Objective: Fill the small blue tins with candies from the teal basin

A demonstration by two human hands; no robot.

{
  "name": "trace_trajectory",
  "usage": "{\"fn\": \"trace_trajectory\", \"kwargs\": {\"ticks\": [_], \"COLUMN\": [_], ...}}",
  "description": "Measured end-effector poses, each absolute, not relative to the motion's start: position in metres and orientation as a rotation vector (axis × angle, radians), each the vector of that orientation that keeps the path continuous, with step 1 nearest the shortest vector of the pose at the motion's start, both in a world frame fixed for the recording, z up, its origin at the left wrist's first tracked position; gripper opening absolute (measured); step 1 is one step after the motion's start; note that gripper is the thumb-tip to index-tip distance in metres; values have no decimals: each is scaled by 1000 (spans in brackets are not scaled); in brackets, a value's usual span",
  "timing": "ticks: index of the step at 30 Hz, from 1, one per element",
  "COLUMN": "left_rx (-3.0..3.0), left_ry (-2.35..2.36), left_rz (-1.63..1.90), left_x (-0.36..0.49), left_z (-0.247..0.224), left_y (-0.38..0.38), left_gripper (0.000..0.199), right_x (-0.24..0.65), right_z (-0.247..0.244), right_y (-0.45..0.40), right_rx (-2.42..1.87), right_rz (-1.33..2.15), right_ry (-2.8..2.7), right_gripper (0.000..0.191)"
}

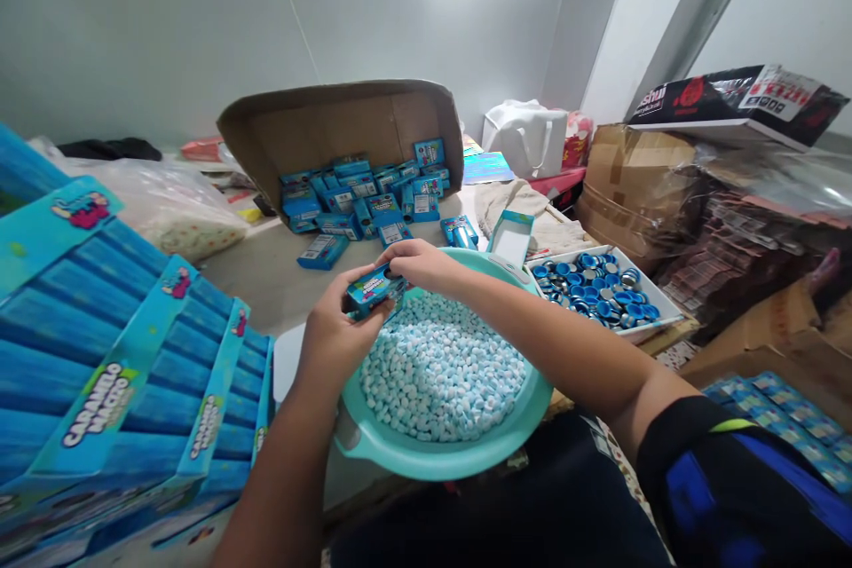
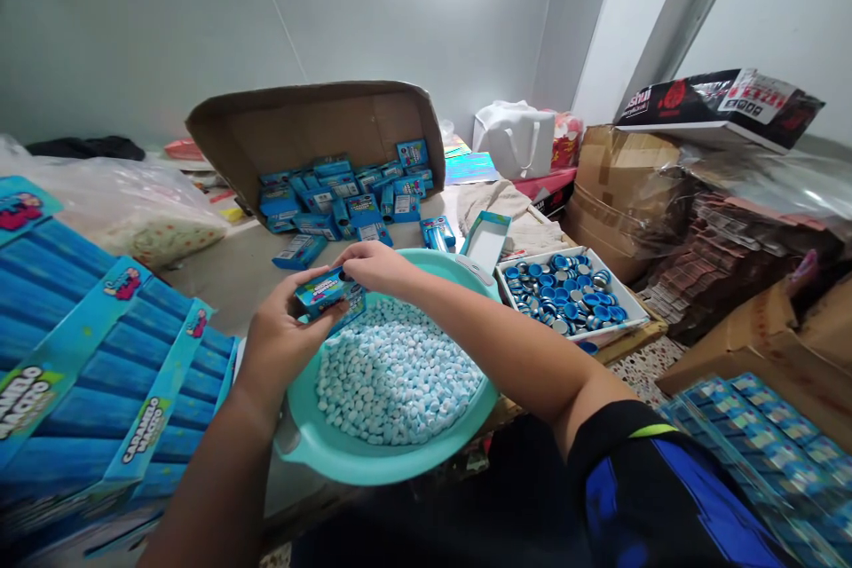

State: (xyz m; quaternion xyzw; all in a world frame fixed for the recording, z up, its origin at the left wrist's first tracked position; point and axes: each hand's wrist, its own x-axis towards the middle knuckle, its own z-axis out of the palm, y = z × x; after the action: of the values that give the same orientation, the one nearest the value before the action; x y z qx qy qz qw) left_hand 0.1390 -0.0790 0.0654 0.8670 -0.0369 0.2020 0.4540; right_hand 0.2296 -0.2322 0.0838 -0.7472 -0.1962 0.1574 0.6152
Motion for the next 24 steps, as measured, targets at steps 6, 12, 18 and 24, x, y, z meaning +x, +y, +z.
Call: {"fn": "trace_trajectory", "kwargs": {"ticks": [6,12,18,24], "left_rx": [2210,2307,2256,2166], "left_ry": [-167,-291,-331,-211], "left_rz": [491,464,629,786], "left_x": [139,136,130,131], "left_z": [63,65,68,63], "left_y": [-77,-76,-78,-79], "left_gripper": [55,49,46,51], "right_x": [229,231,229,224], "right_z": [80,79,85,90], "right_y": [-232,-238,-244,-240], "right_rx": [-1763,-1692,-1566,-1367], "right_rz": [369,585,688,618], "right_ry": [-451,-350,-371,-457], "right_gripper": [24,33,29,25]}}
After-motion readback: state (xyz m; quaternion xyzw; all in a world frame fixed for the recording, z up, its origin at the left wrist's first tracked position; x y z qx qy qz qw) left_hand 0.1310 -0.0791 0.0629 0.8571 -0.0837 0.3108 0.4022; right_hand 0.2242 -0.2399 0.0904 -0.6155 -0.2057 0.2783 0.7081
